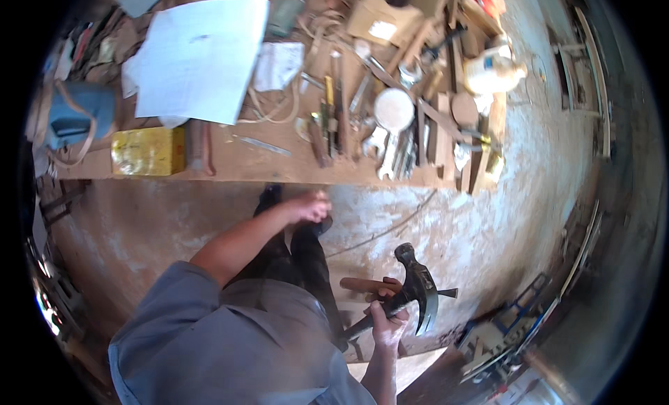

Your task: The person retrieves a hammer and a chisel from a drawer, then repeatedly strikes the chisel with the hammer to carve out a mortise in a clamped piece of wood.

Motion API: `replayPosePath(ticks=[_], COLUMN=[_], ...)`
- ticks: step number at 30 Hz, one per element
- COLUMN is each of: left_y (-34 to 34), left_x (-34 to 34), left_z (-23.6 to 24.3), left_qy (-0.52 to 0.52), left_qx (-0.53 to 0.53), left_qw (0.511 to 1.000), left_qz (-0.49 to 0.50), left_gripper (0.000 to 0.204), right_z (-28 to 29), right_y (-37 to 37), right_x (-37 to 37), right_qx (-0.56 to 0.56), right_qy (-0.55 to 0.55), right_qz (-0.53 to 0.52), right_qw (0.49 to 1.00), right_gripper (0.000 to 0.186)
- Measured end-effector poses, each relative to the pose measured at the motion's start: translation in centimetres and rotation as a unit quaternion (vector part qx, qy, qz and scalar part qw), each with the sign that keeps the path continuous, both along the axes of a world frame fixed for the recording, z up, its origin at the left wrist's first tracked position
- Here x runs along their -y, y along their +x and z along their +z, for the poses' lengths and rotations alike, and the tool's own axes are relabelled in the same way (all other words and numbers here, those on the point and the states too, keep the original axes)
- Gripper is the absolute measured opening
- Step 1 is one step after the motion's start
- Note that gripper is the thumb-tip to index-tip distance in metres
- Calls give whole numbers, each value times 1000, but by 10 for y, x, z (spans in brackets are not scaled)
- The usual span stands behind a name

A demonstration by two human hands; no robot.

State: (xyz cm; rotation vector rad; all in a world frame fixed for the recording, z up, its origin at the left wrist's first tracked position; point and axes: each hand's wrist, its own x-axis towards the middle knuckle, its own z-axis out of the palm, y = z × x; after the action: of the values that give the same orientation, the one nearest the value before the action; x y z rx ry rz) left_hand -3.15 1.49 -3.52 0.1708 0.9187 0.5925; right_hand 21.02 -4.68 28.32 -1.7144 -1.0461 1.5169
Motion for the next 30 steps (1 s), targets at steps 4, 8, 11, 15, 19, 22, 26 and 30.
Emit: replayPosePath(ticks=[4, 8, 11, 15, 19, 22, 26, 30], left_y=[-34, -70, -105, -133, -170, -205, -266, -305], left_x=[40, 94, 141, 219, 332, 426, 561, 702], left_z=[152, 257, 292, 296, 275, 258, 211, 141], left_qy=[266, 360, 332, 254, 159, -7, -117, -142], left_qx=[-104, -194, -336, -422, -452, -330, -194, 77], left_qw=[951, 903, 876, 866, 830, 757, 560, 349], left_qz=[-118, -129, -99, 89, 285, 564, 797, 923], left_gripper=[48, 57, 56, 48, 31, 20, 19, 15], right_z=[10, 8, 5, -3, 22, 18, 24, 17], right_y=[-51, -92, -151, -229, -296, -346, -431, -516], right_x=[-21, -35, -23, 11, 70, 104, 167, 234], right_qx=[-3, -45, -102, -156, -57, 1, 113, 196], right_qy=[-8, -18, -32, 43, -29, 90, 208, 208], right_qz=[102, 300, 408, 556, 653, 729, 760, 771], right_qw=[995, 953, 907, 815, 755, 678, 606, 569], right_gripper=[28, 30, 32, 33, 34, 23, 21, 25])
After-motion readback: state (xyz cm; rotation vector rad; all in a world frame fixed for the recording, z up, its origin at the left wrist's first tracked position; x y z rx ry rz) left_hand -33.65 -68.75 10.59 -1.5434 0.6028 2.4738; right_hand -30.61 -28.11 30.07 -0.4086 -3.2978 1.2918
